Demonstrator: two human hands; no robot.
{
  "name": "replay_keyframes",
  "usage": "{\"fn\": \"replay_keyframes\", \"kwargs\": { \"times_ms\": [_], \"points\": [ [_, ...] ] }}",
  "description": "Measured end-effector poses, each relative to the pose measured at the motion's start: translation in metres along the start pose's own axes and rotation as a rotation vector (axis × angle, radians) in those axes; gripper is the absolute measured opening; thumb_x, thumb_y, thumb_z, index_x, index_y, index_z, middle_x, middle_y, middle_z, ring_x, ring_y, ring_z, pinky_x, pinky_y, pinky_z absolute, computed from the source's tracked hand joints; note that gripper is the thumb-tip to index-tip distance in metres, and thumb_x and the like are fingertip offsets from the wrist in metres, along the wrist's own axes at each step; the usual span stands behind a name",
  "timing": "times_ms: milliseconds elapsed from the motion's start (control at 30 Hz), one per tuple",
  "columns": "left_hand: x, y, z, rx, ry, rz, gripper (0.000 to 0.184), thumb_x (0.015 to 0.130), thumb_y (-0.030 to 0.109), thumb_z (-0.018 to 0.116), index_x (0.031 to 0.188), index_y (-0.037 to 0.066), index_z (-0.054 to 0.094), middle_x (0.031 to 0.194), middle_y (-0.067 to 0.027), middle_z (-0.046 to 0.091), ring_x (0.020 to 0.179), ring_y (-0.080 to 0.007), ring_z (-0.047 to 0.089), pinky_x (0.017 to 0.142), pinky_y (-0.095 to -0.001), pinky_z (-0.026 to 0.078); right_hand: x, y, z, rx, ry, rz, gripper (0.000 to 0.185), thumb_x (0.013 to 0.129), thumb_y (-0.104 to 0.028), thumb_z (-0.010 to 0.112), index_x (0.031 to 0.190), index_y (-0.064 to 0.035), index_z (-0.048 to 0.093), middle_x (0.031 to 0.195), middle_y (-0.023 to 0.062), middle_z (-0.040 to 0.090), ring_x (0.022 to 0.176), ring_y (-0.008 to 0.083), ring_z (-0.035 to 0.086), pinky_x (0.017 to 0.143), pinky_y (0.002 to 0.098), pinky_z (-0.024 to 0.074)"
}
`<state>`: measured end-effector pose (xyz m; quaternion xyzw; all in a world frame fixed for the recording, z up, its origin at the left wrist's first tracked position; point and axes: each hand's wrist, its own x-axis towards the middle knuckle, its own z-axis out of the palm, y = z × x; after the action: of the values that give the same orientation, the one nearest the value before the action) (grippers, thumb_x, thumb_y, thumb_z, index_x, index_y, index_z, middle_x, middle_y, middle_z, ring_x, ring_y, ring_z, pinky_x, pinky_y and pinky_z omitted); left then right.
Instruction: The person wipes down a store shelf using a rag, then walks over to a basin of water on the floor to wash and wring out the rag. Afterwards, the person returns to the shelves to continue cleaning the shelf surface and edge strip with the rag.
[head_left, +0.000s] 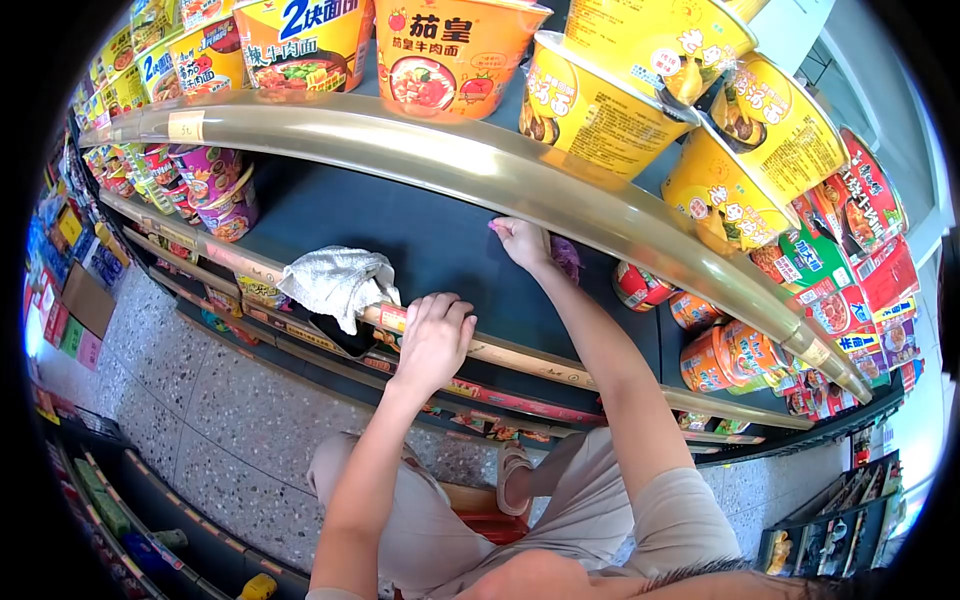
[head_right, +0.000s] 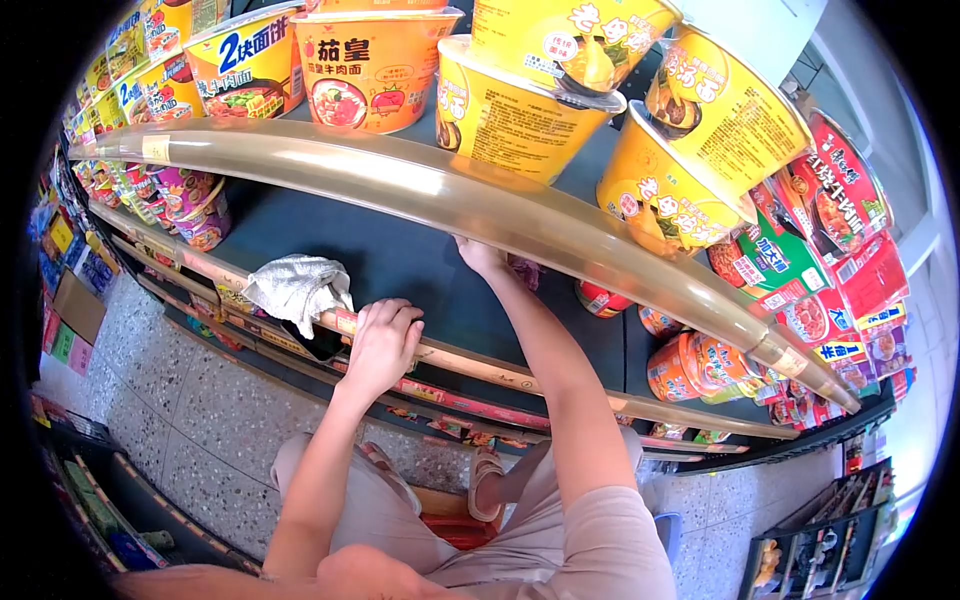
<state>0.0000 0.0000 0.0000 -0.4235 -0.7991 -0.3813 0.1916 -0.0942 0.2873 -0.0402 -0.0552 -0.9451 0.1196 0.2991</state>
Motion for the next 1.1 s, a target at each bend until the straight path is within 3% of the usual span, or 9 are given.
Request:
{"fn": "replay_keyframes", "kwargs": {
  "times_ms": [67, 167, 367, 600, 1100],
  "points": [
    [0.002, -0.002, 0.001, 0.001, 0.006, 0.006, 0.015, 0.089, 0.012, 0.062, 0.100, 0.002, 0.067, 0.105, -0.0122, 0.063, 0.104, -0.0299, 0.057, 0.095, -0.0426, 0.040, -0.005, -0.008, -0.009, 0.032, 0.023, -0.035, 0.013, 0.087, -0.018, 0.068, 0.096, -0.0145, 0.077, 0.084, 0.0110, 0.069, 0.075, 0.0295, 0.066, 0.071, 0.0387, 0.0521],
    [-0.001, 0.002, -0.003, -0.001, 0.001, 0.006, 0.015, 0.089, 0.012, 0.061, 0.099, 0.003, 0.067, 0.103, -0.0117, 0.064, 0.104, -0.0297, 0.058, 0.094, -0.0424, 0.041, -0.016, -0.024, -0.026, 0.148, -0.029, -0.057, 0.013, 0.086, -0.017, 0.068, 0.095, -0.0149, 0.077, 0.079, 0.0110, 0.064, 0.072, 0.0296, 0.064, 0.068, 0.0398, 0.0508],
    [-0.002, 0.001, -0.002, 0.010, 0.004, 0.010, 0.015, 0.089, 0.012, 0.061, 0.099, 0.003, 0.067, 0.103, -0.0115, 0.064, 0.104, -0.0293, 0.058, 0.093, -0.0424, 0.041, -0.028, -0.037, -0.041, 0.210, -0.124, -0.038, 0.013, 0.085, -0.017, 0.070, 0.095, -0.0172, 0.077, 0.082, 0.0110, 0.061, 0.075, 0.0284, 0.063, 0.066, 0.0391, 0.0497],
    [-0.002, 0.002, 0.000, 0.013, 0.019, 0.021, 0.014, 0.090, 0.012, 0.060, 0.098, 0.003, 0.068, 0.103, -0.0119, 0.064, 0.104, -0.0299, 0.058, 0.094, -0.0425, 0.041, -0.038, -0.044, -0.056, 0.212, -0.134, -0.180, 0.013, 0.085, -0.019, 0.071, 0.096, -0.0180, 0.077, 0.077, 0.0089, 0.057, 0.070, 0.0280, 0.060, 0.062, 0.0396, 0.0479],
    [-0.002, 0.002, 0.001, 0.010, 0.012, 0.014, 0.014, 0.090, 0.013, 0.060, 0.097, 0.003, 0.067, 0.102, -0.0118, 0.064, 0.103, -0.0302, 0.058, 0.093, -0.0426, 0.041, -0.046, -0.032, -0.071, 0.164, -0.161, -0.199, 0.012, 0.085, -0.019, 0.073, 0.096, -0.0181, 0.078, 0.077, 0.0090, 0.056, 0.070, 0.0275, 0.060, 0.063, 0.0385, 0.0477]
  ]
}}
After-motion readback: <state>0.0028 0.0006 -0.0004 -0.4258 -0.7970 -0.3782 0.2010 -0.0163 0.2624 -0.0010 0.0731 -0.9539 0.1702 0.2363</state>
